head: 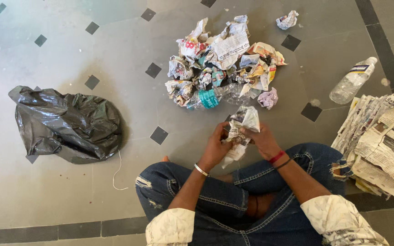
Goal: The person sits on the floor and sorts through a pile of crumpled paper and plastic bottles. They unfold and fold paper items, then handle a plastic bottle, placing sorted items into a black bag.
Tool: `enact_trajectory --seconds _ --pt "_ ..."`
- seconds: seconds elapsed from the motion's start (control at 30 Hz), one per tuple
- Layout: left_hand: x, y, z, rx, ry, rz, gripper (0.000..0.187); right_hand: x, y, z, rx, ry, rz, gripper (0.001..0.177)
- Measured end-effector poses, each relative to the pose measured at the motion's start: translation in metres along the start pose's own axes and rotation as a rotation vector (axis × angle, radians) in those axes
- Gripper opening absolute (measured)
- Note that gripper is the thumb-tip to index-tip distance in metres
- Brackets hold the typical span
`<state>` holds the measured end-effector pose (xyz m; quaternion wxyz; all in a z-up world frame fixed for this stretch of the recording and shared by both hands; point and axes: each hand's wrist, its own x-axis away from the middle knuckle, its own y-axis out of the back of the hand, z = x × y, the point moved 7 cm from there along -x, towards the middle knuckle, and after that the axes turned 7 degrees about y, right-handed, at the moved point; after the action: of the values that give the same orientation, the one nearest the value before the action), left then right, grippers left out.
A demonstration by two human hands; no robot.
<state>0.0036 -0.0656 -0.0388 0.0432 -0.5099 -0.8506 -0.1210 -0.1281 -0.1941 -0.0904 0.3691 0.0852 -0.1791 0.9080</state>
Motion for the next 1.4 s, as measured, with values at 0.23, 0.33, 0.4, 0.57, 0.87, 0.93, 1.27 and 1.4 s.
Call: enact_trajectory --seconds 0.23,0.33,0.4,0.57,0.87,0.93,1.27,1.4 --pt "-0.008 0.012 0.022 0.497 0.209 0.043 0.013 -0.002 0.004 0.008 -0.122 0.112 -0.034 0.037" --pt "-0.005 0.007 0.015 0.391 0.198 0.065 0.014 -0.003 0.006 -0.007 0.174 0.100 0.015 0.031" --pt "-0.002 0.001 0.006 0.399 0.159 0.096 0.017 -0.001 0.009 -0.014 0.421 0.067 0.063 0.042" --pt "-0.004 0.023 0.007 0.384 0.227 -0.092 0.017 -0.007 0.035 0.001 0.072 0.028 -0.168 0.024" --pt "-0.003 0.014 0.001 0.398 0.174 -0.087 0.020 0.026 0.071 0.106 -0.203 0.432 -0.129 0.034" --pt "-0.003 0.016 0.001 0.424 0.187 -0.099 0.021 0.041 0.054 0.114 -0.116 0.472 0.022 0.047" --pt "0.000 0.005 -0.001 0.336 0.144 0.048 0.022 0.042 0.013 0.100 0.275 0.412 0.036 0.061" --pt "-0.001 0.010 0.003 0.353 0.229 0.025 0.026 0.080 0.113 0.144 0.230 0.382 -0.332 0.062"
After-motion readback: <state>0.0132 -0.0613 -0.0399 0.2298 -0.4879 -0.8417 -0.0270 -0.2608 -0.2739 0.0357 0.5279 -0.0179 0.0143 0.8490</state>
